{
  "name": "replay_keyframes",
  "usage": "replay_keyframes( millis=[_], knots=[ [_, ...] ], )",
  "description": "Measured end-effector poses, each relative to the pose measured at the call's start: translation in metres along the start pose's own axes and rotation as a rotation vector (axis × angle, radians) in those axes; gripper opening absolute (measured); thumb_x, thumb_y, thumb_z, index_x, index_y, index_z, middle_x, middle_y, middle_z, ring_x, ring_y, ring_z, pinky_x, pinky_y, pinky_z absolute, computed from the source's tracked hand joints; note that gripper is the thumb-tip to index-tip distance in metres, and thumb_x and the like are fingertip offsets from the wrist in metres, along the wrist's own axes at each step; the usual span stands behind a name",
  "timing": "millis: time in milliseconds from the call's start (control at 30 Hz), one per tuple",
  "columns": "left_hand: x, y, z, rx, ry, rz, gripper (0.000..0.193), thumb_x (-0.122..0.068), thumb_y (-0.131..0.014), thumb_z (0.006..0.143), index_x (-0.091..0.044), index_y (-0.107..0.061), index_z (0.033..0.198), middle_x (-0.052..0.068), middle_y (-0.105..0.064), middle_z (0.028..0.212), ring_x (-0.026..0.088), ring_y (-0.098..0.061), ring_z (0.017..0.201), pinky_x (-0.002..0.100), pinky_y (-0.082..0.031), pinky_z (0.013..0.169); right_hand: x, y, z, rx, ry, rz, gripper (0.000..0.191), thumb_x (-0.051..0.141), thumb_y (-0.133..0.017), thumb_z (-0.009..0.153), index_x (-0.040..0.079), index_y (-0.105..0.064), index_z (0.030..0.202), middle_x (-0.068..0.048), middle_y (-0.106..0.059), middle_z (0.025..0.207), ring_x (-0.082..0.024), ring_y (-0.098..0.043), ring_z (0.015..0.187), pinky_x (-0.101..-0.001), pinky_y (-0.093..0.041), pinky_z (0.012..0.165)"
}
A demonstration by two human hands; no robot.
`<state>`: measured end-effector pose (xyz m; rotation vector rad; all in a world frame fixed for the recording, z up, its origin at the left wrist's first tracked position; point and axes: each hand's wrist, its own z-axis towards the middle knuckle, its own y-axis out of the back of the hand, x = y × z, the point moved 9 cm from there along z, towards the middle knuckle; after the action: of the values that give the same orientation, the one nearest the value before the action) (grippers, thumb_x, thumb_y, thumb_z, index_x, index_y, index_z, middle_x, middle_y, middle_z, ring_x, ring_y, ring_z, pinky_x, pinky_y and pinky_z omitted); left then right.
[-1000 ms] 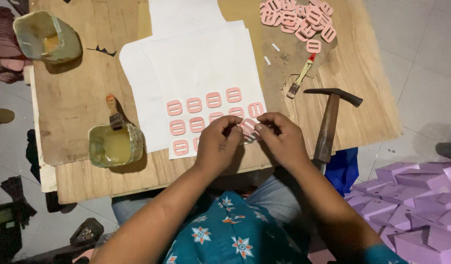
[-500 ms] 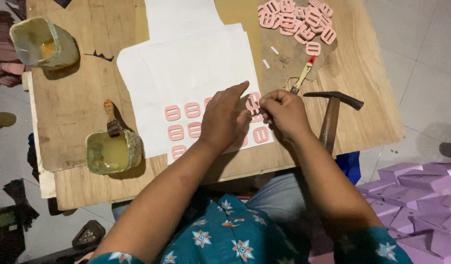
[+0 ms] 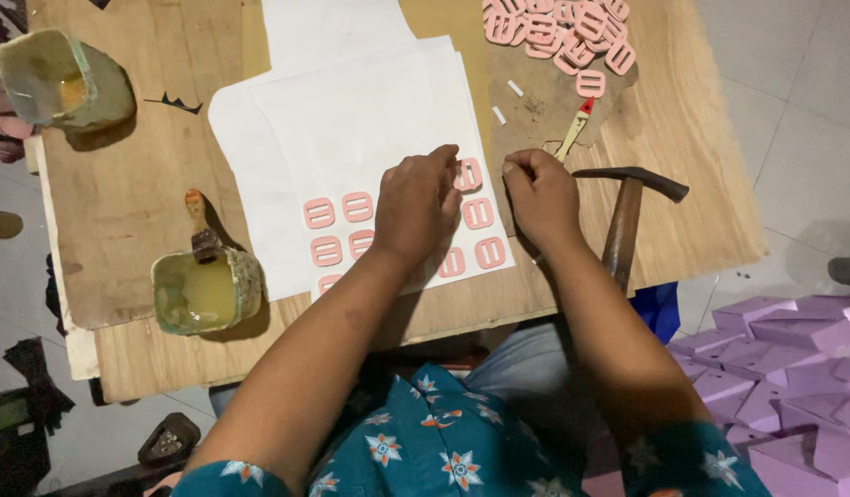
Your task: The person sits at a workbench and assembles small pink and white plastic buckle components one at a time, applying glue with a brush from a container and pressing the parts together. The finished pieces are placed in rows on a sheet of paper on the bench.
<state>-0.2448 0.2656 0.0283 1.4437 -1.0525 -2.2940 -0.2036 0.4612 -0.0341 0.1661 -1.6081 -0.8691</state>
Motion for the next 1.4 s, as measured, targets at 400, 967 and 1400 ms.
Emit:
replay_keyframes(
  millis=[400,967,1400],
  knots=[
    [0.006,-0.018,0.011,0.066,0.070,0.043,0.053,-0.007,-0.074,0.084,-0.005,-0.057,0.134,0.012,-0.071,0.108,0.032,-0.066,0.104,0.046,-0.047,0.096,0.010,0.003,-0.015,-0.188,0.219,-0.003,0.012,0.014,-0.069,0.096,0.005,-0.072,0.103,-0.010,-0.069,0.096,-0.023,-0.068,0.082,-0.0342,-0.053,0.075],
    [0.005,-0.021,0.010,0.063,0.038,0.079,0.050,-0.009,-0.077,0.082,-0.006,-0.059,0.129,0.014,-0.068,0.094,0.033,-0.065,0.096,0.047,-0.047,0.088,0.016,0.004,-0.017,-0.208,0.280,-0.031,0.009,0.012,-0.070,0.095,0.005,-0.071,0.101,-0.010,-0.067,0.092,-0.022,-0.065,0.076,-0.0351,-0.052,0.071],
    [0.006,-0.023,0.011,0.073,0.046,0.100,0.043,-0.010,-0.075,0.085,-0.006,-0.061,0.126,0.014,-0.068,0.094,0.033,-0.065,0.094,0.047,-0.047,0.089,0.016,0.005,-0.018,-0.194,0.252,-0.002,0.010,0.013,-0.070,0.095,0.004,-0.071,0.102,-0.009,-0.067,0.092,-0.020,-0.065,0.075,-0.0334,-0.053,0.071]
  ],
)
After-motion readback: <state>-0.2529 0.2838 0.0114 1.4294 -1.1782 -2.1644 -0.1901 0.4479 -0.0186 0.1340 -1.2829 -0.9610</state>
